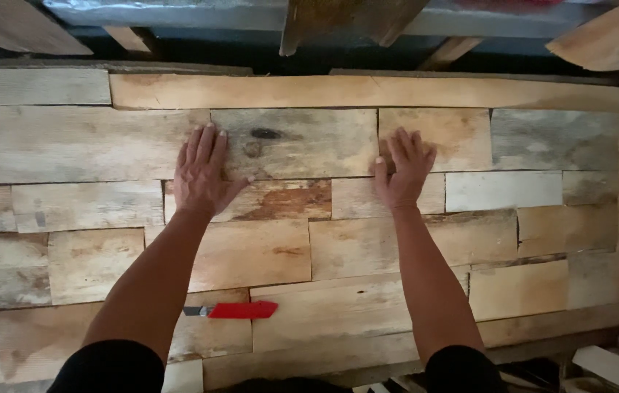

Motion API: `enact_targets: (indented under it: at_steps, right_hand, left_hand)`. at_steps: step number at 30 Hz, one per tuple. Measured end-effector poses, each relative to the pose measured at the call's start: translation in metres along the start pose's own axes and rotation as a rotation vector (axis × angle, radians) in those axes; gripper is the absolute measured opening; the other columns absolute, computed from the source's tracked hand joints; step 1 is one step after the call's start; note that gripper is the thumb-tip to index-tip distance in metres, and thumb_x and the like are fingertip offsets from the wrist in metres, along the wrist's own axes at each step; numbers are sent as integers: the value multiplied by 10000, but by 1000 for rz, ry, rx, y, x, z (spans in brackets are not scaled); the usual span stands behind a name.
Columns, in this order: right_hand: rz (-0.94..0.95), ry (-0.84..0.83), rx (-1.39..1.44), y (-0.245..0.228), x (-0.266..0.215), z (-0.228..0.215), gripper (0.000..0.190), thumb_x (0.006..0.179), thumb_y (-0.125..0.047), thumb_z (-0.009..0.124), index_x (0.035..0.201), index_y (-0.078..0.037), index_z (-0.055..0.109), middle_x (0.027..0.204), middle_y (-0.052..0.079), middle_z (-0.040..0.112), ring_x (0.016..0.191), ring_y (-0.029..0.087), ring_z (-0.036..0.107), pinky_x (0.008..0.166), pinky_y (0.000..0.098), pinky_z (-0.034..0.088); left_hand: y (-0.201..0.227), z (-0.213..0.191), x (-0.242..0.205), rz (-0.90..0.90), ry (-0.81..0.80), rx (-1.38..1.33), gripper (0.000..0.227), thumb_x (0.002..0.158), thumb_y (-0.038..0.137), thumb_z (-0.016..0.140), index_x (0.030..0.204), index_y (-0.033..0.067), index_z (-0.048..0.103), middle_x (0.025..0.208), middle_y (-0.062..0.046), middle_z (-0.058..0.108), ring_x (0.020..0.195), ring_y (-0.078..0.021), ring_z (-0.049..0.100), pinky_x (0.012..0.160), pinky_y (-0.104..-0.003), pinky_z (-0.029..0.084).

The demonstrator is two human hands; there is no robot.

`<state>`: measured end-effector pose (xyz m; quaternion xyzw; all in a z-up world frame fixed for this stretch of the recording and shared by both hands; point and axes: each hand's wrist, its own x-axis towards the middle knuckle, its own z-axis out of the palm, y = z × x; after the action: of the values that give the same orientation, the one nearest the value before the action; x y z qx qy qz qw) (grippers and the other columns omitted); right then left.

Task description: Arranging and trimming thin wood pieces to create a decorative mosaic panel.

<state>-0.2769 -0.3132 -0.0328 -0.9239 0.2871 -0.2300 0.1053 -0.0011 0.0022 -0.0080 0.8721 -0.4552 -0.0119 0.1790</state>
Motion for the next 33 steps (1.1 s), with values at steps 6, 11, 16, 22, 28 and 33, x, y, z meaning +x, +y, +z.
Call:
enact_targets:
  at_steps: [6, 11, 16, 22, 28, 33]
  right_hand:
    - [78, -37, -121, 8, 29, 32, 484, 1077, -363, 471, 1450, -76, 583, 1641, 111, 449, 1563, 409, 331, 1246, 718, 81]
    - [93, -260, -186, -23, 83, 36, 656, 1077, -439, 396, 1617, -71, 344, 1728, 150, 221, 1590, 411, 161, 1232, 690, 29]
    - [115, -421, -223, -30, 94, 53, 752, 1067, -466, 374, 1674, -79, 154, 1747, 151, 96, 1602, 388, 54, 1254, 643, -12]
    - [137, -391, -224, -32, 92, 56, 776, 1071, -463, 412, 1673, -55, 142, 1759, 141, 114, 1620, 389, 59, 1268, 646, 4]
    - [131, -395, -212, -31, 88, 56, 805, 1046, -452, 436, 1673, -44, 139, 1749, 158, 110, 1607, 405, 55, 1260, 644, 18]
    - [150, -416, -208, -32, 91, 58, 765, 1082, -449, 393, 1674, -51, 119, 1755, 150, 67, 1612, 380, 17, 1265, 628, -3]
  left_hand:
    - [7, -17, 4, -30, -59, 8, 972, 704, 528, 864, 1481, 60, 516, 1571, -185, 439, 1489, -391, 377, 1226, -534, 303]
    - [5, -9, 4, -20, 37, -68, 993, 692, 543, 877, 1468, 25, 540, 1559, -204, 461, 1469, -403, 393, 1206, -547, 307]
    - [2, -10, 3, -18, 30, -85, 980, 672, 541, 875, 1460, 51, 558, 1552, -191, 478, 1473, -398, 396, 1216, -538, 308]
    - [1, -5, 5, -31, 45, -76, 999, 707, 577, 867, 1485, 43, 540, 1572, -193, 463, 1488, -390, 384, 1226, -536, 302]
    - [-2, -2, 3, 8, 17, -28, 997, 756, 614, 804, 1516, 46, 500, 1608, -201, 416, 1507, -391, 353, 1237, -522, 282]
    - [0, -6, 1, -43, -35, -34, 1025, 778, 643, 763, 1546, 46, 442, 1607, -197, 403, 1503, -383, 341, 1235, -532, 257]
